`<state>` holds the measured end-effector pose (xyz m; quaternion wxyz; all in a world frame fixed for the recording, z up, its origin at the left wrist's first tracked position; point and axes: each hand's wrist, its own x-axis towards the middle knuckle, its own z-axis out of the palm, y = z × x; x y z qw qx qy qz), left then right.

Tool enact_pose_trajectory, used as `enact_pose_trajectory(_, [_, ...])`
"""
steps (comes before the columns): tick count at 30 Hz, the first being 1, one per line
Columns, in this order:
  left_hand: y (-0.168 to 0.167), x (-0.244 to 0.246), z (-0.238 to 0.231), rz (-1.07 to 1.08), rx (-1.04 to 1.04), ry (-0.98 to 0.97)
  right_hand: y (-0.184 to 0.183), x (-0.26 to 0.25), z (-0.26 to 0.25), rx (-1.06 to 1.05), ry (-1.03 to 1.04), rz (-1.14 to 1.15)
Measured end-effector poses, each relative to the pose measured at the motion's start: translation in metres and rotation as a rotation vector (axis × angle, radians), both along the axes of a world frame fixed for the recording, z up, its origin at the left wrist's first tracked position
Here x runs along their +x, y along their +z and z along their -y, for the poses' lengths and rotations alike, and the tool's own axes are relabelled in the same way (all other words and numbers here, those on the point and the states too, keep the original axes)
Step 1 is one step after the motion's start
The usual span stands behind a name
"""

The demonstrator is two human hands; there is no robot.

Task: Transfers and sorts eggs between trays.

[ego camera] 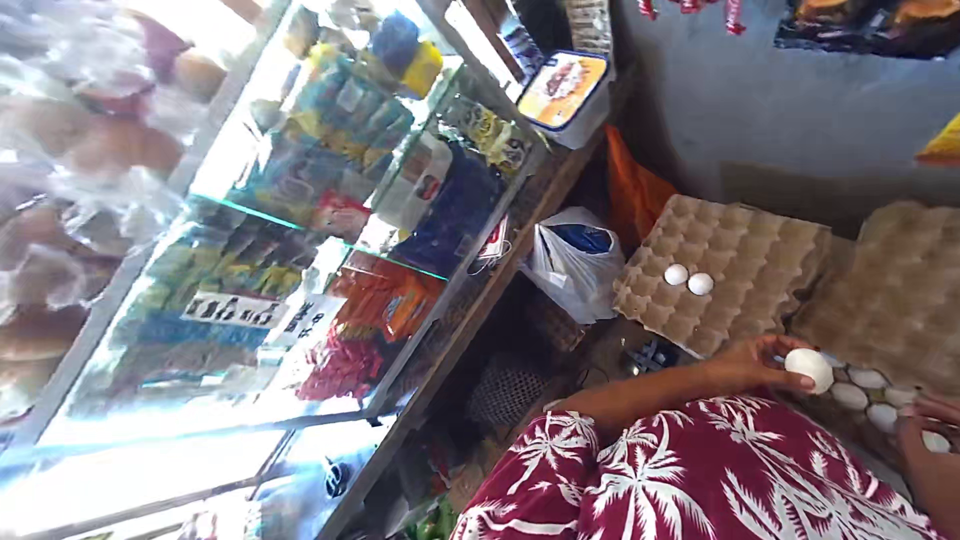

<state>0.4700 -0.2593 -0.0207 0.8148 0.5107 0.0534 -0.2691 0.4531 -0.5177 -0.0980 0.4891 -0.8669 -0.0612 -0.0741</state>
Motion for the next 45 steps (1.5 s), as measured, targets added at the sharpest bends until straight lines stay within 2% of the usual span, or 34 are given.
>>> enact_pose_trajectory(4, [0.003,0.0,-0.005,0.004,0.032,0.07,0.028,0.027,-0.042,0.108,0.369,0.123])
enact_pose_trajectory(9, [0.014,-0.003,-0.019,0.009,0.115,0.104,0.049,0.038,-0.08,0.078,0.509,0.154])
enact_pose_trajectory(15, [-0.005,-0.006,-0.028,-0.053,0.137,0.204,0.054,0.05,-0.1,0.045,0.519,-0.012])
enact_pose_trajectory(19, [-0.002,-0.007,-0.041,-0.104,0.096,0.292,0.059,0.072,-0.12,0.047,0.514,-0.148])
enact_pose_trajectory(21, [-0.002,-0.011,-0.053,-0.076,0.141,0.323,0.057,0.087,-0.132,0.002,0.503,-0.194])
enact_pose_trajectory(27, [-0.007,-0.023,-0.1,-0.049,0.315,0.463,0.042,0.125,-0.165,-0.268,0.557,-0.217])
enact_pose_trajectory(33, [-0.016,-0.021,-0.133,-0.079,0.297,0.691,0.047,0.131,-0.183,-0.52,0.663,-0.3])
enact_pose_trajectory(38, [-0.017,-0.021,-0.143,-0.106,0.27,0.737,0.043,0.128,-0.195,-0.626,0.641,-0.307])
enact_pose_trajectory(40, [-0.02,-0.021,-0.145,-0.113,0.257,0.745,0.04,0.124,-0.195,-0.631,0.632,-0.289])
enact_pose_trajectory(42, [-0.023,-0.022,-0.149,-0.099,0.269,0.74,0.037,0.121,-0.186,-0.533,0.602,-0.244])
enact_pose_trajectory(45, [-0.037,-0.022,-0.166,0.025,0.462,0.704,0.035,0.116,-0.148,-0.358,0.444,-0.207])
